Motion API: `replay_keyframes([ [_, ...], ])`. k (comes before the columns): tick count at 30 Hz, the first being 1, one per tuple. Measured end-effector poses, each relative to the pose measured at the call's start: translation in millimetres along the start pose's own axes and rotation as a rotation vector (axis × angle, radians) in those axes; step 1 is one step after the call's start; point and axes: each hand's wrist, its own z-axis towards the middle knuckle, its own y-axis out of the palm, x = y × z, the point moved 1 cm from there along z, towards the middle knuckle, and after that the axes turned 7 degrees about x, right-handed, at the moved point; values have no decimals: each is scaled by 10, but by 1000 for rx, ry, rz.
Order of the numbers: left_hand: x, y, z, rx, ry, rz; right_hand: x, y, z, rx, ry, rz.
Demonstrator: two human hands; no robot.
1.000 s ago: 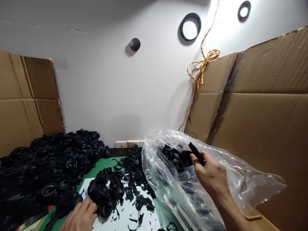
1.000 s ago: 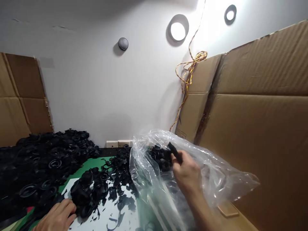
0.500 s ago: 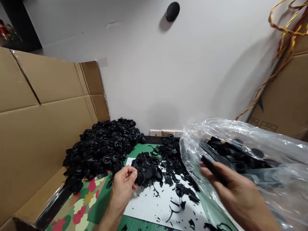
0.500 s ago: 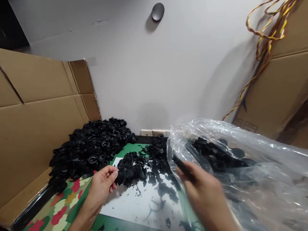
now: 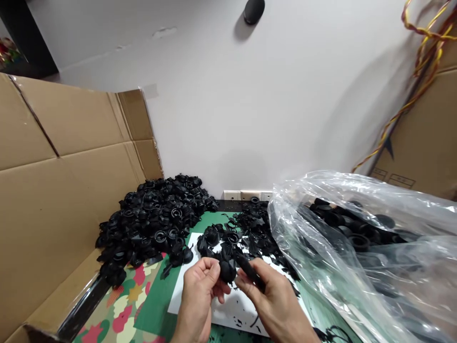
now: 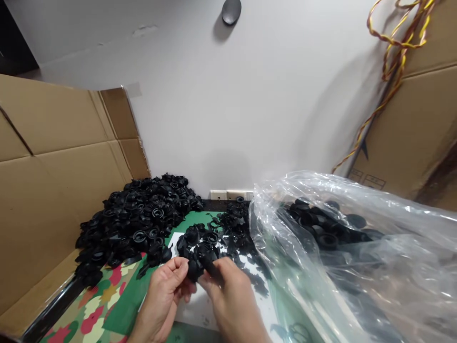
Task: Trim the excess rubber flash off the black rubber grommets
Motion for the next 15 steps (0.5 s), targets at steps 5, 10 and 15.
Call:
replay_keyframes([
  [5, -237, 45, -89, -21, 18, 51, 135, 108, -21, -3, 52, -221],
  [10, -484, 41, -40, 39, 52, 181, 172, 89, 10, -100, 18, -292],
  [15, -490, 0, 0, 74, 70, 319, 202, 102, 27, -168, -23, -372],
])
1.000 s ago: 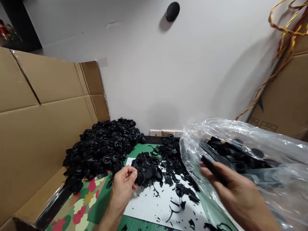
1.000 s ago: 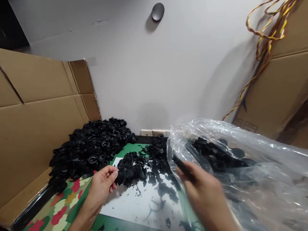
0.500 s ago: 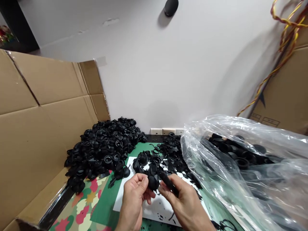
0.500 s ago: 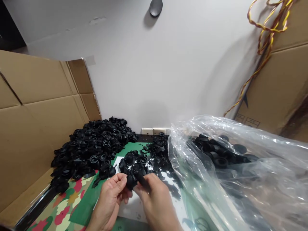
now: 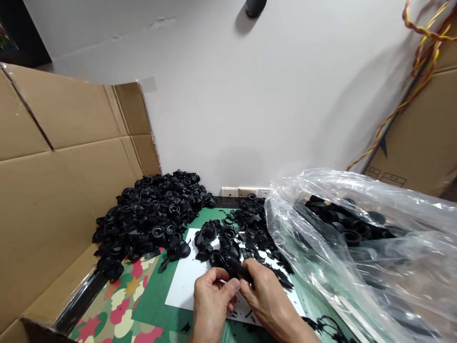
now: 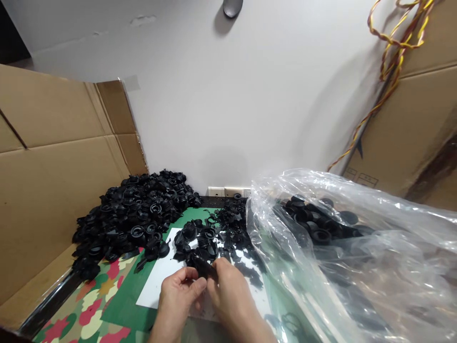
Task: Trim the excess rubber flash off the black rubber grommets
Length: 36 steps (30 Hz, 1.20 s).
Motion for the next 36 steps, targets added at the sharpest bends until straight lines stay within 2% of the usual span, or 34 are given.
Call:
replay_keyframes([
  [6, 159, -87, -30, -54, 123, 162, -59, 29, -37, -39, -19, -66],
  [11, 244, -93, -172, -59, 481, 276, -13, -7, 20, -41, -14, -102],
  [13, 273, -107, -209, -115, 541, 232, 111, -72, 113, -9, 41, -134],
  [15, 301, -136, -199, -145, 418, 89, 252, -170, 218, 35, 102, -154],
  [17, 316, -169, -150, -119, 177, -59, 347, -275, 291, 67, 138, -142],
  [18, 321, -182, -122, -103, 104, -101, 366, -319, 304, 73, 141, -124],
  [23, 303, -192, -39, -82, -103, -324, 236, -380, 150, 67, 101, 19],
  [29, 301, -89, -76, -78, -281, -552, 1, -148, -121, 54, 97, 366],
  [31, 314, -48, -102, -95, -343, -603, -27, -64, -167, 50, 77, 419],
  [33, 328, -22, -125, -129, -362, -621, -21, -12, -189, 86, 26, 356],
  [36, 336, -6, -146, -183, -341, -559, 9, 14, -196, 196, -164, 60],
])
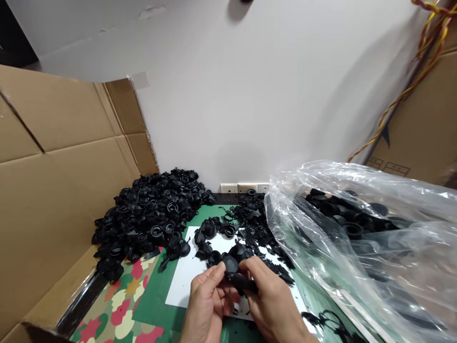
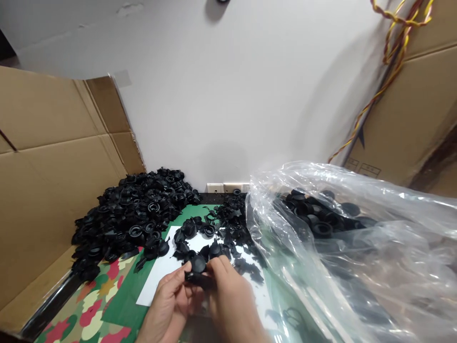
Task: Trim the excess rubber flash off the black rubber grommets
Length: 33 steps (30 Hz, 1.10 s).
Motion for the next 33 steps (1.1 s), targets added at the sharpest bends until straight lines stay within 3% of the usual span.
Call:
replay_keyframes([
  [3, -25, 2, -1, -1, -5, 47, -3, -1, 11, 33, -231, -317],
  [6, -51, 1, 7, 45, 13, 27, -63, -41, 63, -13, -358, -482],
  [9, -42, -9, 24, 85, 26, 12, -150, -149, 154, -125, -453, -526],
  [13, 32, -19, 45, 62, -5, 24, -200, -300, 264, -277, -501, -398],
  [19, 141, -62, 72, -69, -52, 124, -90, -295, 304, -358, -362, 49],
  [21, 184, -139, 89, -51, -44, 106, 37, -336, 356, -279, -176, 186],
  [23, 225, -237, 108, 2, -25, 73, 203, -427, 442, -111, 65, 231],
  [26, 248, -344, 137, 70, -22, 45, 382, -537, 565, 71, 220, 206],
  [33, 191, -331, 183, 91, -110, 4, 352, -333, 492, -151, 237, 173],
])
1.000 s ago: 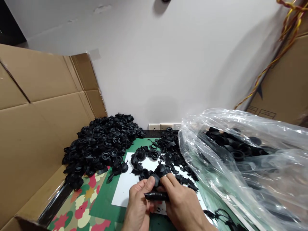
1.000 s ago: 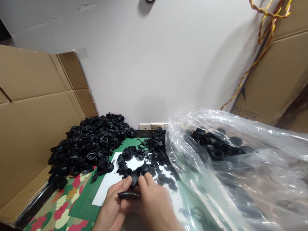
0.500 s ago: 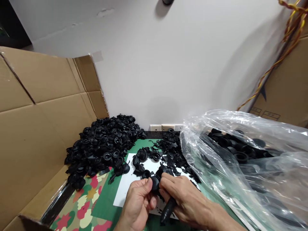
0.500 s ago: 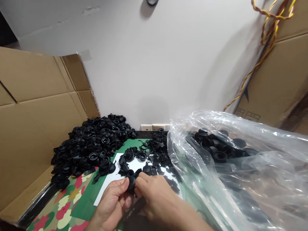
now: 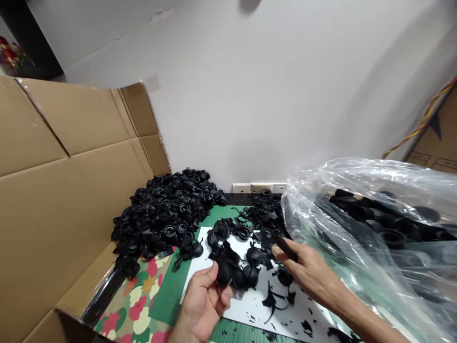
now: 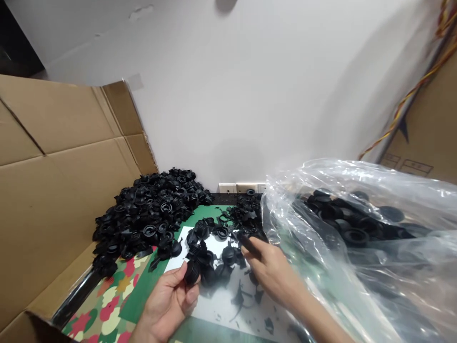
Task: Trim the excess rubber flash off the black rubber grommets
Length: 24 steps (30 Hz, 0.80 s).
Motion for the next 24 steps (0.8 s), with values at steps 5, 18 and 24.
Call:
replay_keyframes([
  [5, -44, 41, 7, -47, -56, -21, -41, 112, -137, -161, 9, -40],
  [18, -93, 164, -23, -150, -69, -9, -170, 129, -296, 43, -58, 242],
  [24, -94, 214, -102, -242, -3, 38, -261, 127, -295, 22, -224, 428],
])
